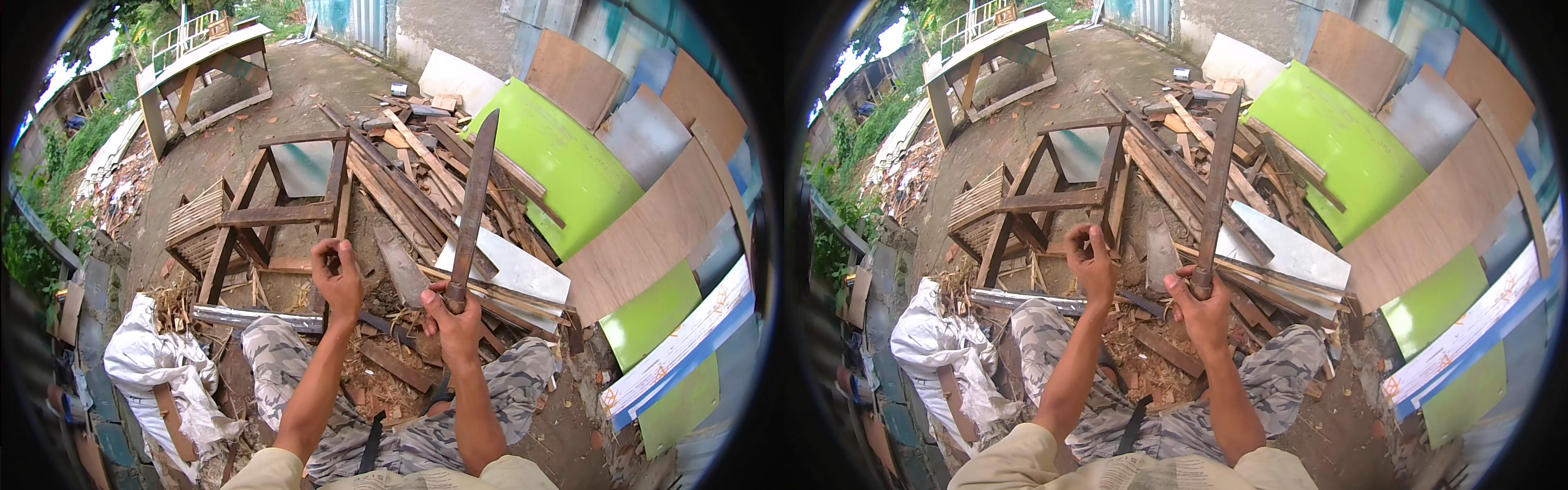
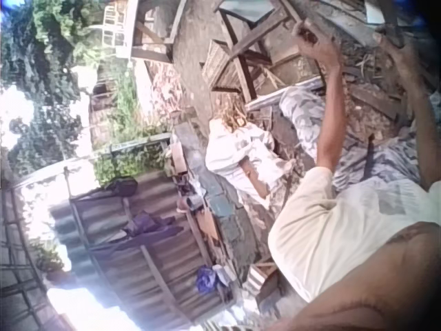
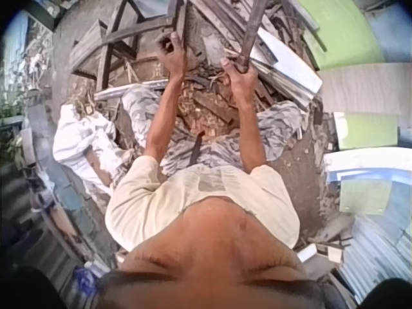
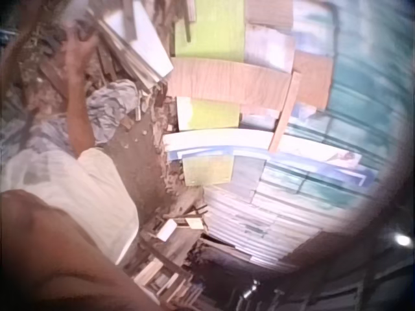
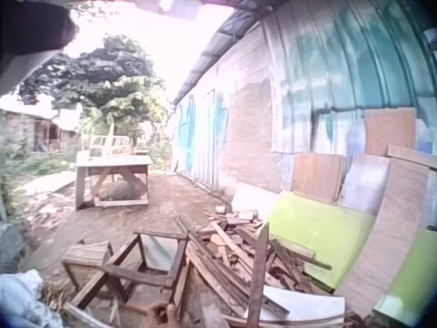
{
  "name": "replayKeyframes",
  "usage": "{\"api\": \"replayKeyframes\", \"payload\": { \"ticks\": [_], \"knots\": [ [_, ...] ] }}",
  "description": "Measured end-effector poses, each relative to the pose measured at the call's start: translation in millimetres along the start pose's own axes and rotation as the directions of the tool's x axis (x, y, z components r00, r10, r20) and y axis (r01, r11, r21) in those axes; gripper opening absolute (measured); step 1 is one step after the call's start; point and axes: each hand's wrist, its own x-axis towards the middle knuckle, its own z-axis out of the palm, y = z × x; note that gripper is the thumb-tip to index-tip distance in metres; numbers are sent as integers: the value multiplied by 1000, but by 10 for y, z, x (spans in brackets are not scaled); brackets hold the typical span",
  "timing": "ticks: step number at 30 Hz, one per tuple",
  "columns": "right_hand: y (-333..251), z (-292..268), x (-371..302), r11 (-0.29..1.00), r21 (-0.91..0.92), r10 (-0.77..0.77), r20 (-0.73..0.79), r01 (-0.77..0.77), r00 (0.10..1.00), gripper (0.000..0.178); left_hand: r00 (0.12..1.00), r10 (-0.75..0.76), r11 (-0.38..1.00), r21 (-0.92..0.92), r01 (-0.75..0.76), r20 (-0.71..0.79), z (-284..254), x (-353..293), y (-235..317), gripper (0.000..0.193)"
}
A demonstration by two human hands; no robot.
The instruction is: The person sits on the ground and uses a knife to shave thin strips from a wooden stick, repeatedly peeling the wood and letting the shavings fall to the floor.
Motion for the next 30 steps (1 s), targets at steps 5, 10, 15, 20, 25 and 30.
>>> {"api": "replayKeyframes", "payload": {
  "ticks": [5, 10, 15, 20, 25, 30],
  "knots": [
    [-43, 129, -28, 999, -43, -7, 33, 9, 999, 33, 973, -107, 986, 145, 78, 203, -621, -89, 5, 35],
    [-14, 185, -82, 998, -66, -4, 36, 6, 999, 34, 756, 328, 861, 150, -486, 567, -569, -116, 589, 32],
    [-24, 210, -19, 992, -97, -75, 58, 80, 996, 31, 647, 354, 881, -10, -472, 675, -460, -97, 532, 38],
    [-20, 41, -130, 921, -299, -263, -10, 248, 965, 29, 699, 255, 940, -2, -341, 668, -364, 43, 554, 37],
    [6, 5, -544, 937, -327, -116, 50, 126, 992, 23, 730, 190, 972, -22, -233, 657, -343, 53, 548, 35],
    [195, -2, -605, 860, -467, -180, 103, 207, 978, 26, 759, 121, 990, -22, -138, 639, -345, -23, 524, 34]
  ]
}}
